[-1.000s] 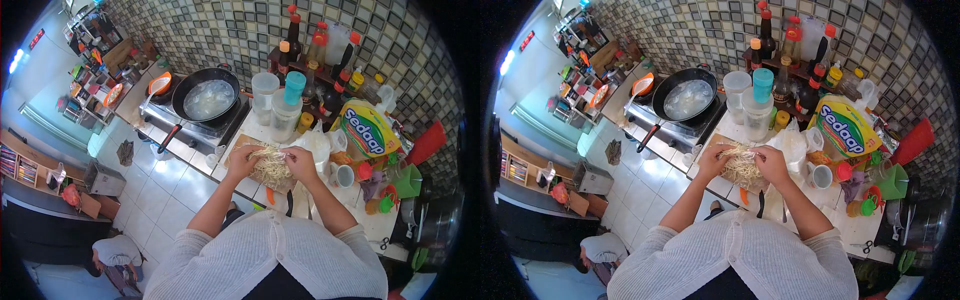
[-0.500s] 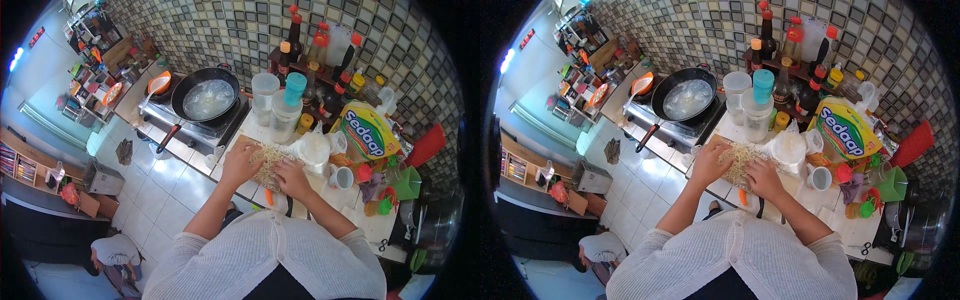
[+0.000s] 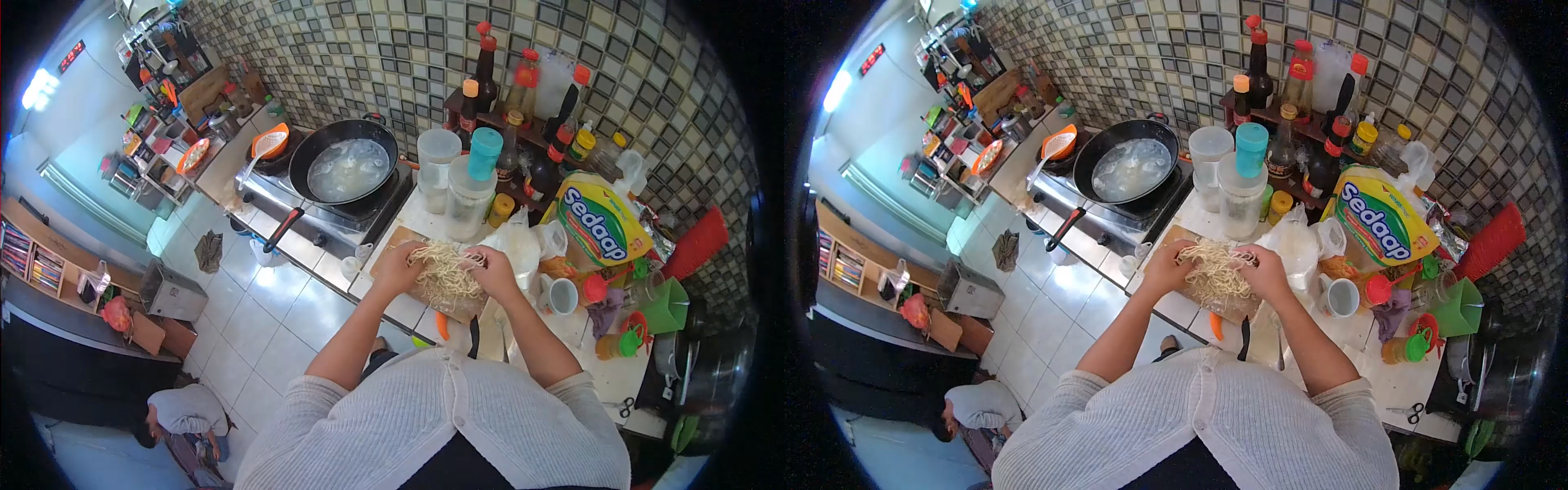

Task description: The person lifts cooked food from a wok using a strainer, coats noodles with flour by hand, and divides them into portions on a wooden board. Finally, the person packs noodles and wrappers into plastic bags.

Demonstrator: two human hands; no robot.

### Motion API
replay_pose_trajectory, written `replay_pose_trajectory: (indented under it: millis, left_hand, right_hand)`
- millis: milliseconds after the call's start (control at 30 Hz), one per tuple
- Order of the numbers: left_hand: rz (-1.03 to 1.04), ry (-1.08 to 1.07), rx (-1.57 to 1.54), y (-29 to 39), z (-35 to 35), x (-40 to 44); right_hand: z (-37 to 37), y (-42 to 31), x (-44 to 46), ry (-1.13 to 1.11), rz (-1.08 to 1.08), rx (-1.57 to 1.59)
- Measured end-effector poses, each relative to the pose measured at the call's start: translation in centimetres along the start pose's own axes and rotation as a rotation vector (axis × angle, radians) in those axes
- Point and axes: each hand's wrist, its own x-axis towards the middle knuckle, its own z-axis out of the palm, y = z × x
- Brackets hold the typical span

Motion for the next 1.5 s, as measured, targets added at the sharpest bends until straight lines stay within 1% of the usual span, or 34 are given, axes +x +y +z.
replay_pose_trajectory:
  millis: [33,100,133,167,200,233,267,300,333,367,400,433,500,533,567,600,667,700,733,767,867,900,933,967,1000,1033,1100,1200,1300,1333,1400,1467,1500]
  left_hand:
    - [0.001,-0.003,0.001,-1.0,0.1,0.2]
    - [-0.026,-0.040,-0.280,-1.9,0.1,0.2]
    - [-0.027,-0.041,-0.281,-1.9,0.0,0.1]
    - [-0.028,-0.053,-0.385,-1.8,-0.1,0.0]
    - [-0.028,-0.066,-0.489,-1.2,-0.4,-0.1]
    - [-0.029,-0.066,-0.491,-0.5,-0.9,-0.2]
    - [-0.037,-0.099,-0.310,0.2,-1.3,-0.2]
    - [-0.044,-0.131,-0.129,0.9,-1.6,-0.4]
    - [-0.044,-0.131,-0.131,1.6,-1.9,-0.7]
    - [0.108,-0.134,0.010,2.2,-2.2,-0.9]
    - [0.260,-0.135,0.153,3.0,-2.5,-1.1]
    - [0.261,-0.135,0.153,4.0,-2.8,-1.2]
    - [0.280,-0.104,0.174,5.8,-2.8,-1.2]
    - [0.277,-0.103,0.174,6.1,-2.5,-1.0]
    - [0.239,-0.117,0.270,6.3,-2.0,-0.8]
    - [0.204,-0.132,0.365,6.5,-1.6,-0.6]
    - [0.201,-0.154,0.426,5.4,-0.4,-0.1]
    - [0.195,-0.179,0.486,4.9,0.1,0.2]
    - [0.197,-0.178,0.485,4.4,0.5,0.6]
    - [0.186,-0.176,0.418,3.8,0.8,1.0]
    - [0.184,-0.151,0.287,2.9,1.2,1.2]
    - [0.190,-0.124,0.219,3.2,1.1,1.2]
    - [0.196,-0.126,0.220,3.5,0.8,1.3]
    - [0.139,-0.118,0.160,3.7,0.5,1.3]
    - [0.080,-0.109,0.100,4.2,0.0,1.2]
    - [0.078,-0.109,0.100,5.0,-0.7,1.2]
    - [0.034,-0.184,-0.019,6.2,-1.9,1.5]
    - [0.008,-0.218,-0.101,5.8,-2.8,2.1]
    - [-0.034,-0.170,-0.155,5.7,-3.2,2.2]
    - [-0.036,-0.170,-0.154,5.6,-3.4,2.1]
    - [-0.037,-0.151,-0.267,5.2,-3.6,1.9]
    - [-0.029,-0.159,-0.285,4.9,-3.9,1.7]
    - [-0.018,-0.164,-0.301,4.7,-4.0,1.6]
  right_hand:
    - [-0.3,-0.3,0.0,0.002,0.001,0.001]
    - [-1.0,-1.1,-0.3,0.004,0.078,0.376]
    - [-1.3,-2.0,-0.6,0.027,0.048,0.397]
    - [-1.5,-2.3,-0.6,0.027,0.049,0.396]
    - [-1.6,-2.5,-0.6,0.025,0.037,0.496]
    - [-1.7,-2.7,-0.6,0.024,0.024,0.597]
    - [-1.7,-2.8,-0.8,0.025,0.026,0.595]
    - [-1.6,-3.0,-1.0,0.000,0.015,0.545]
    - [-1.5,-3.0,-1.2,-0.025,0.003,0.495]
    - [-1.5,-3.0,-1.4,-0.025,0.003,0.495]
    - [-1.3,-3.0,-1.7,-0.104,-0.006,0.445]
    - [-1.2,-2.9,-1.8,-0.184,-0.014,0.395]
    - [-1.1,-2.9,-1.8,-0.212,0.018,0.366]
    - [-1.0,-2.5,-1.7,-0.148,-0.218,-0.039]
    - [-0.9,-2.2,-1.8,-0.077,-0.449,-0.445]
    - [-0.6,-2.3,-2.1,-0.079,-0.450,-0.445]
    - [0.0,-2.7,-2.6,0.019,-0.346,-0.424]
    - [0.1,-3.0,-2.7,0.021,-0.348,-0.428]
    - [0.2,-3.2,-2.8,0.029,-0.256,-0.458]
    - [0.3,-3.3,-2.9,0.038,-0.162,-0.485]
    - [0.4,-2.8,-2.2,0.005,-0.128,-0.462]
    - [0.1,-2.9,-2.1,0.012,-0.126,-0.461]
    - [-0.3,-3.0,-1.9,0.024,-0.133,-0.351]
    - [-0.7,-3.2,-1.7,0.033,-0.141,-0.241]
    - [-1.1,-3.6,-1.6,0.034,-0.142,-0.241]
    - [-1.6,-4.2,-1.5,0.040,-0.115,-0.194]
    - [-2.2,-5.4,-1.6,0.042,-0.085,-0.146]
    - [-2.9,-6.6,-1.4,0.039,-0.074,-0.104]
    - [-3.4,-7.1,-1.2,0.026,-0.052,-0.043]
    - [-3.6,-7.6,-1.3,0.033,-0.068,-0.003]
    - [-3.7,-7.6,-1.5,0.040,-0.079,0.038]
    - [-3.7,-7.0,-1.6,0.052,-0.091,0.152]
    - [-3.6,-6.6,-1.7,0.052,-0.088,0.152]
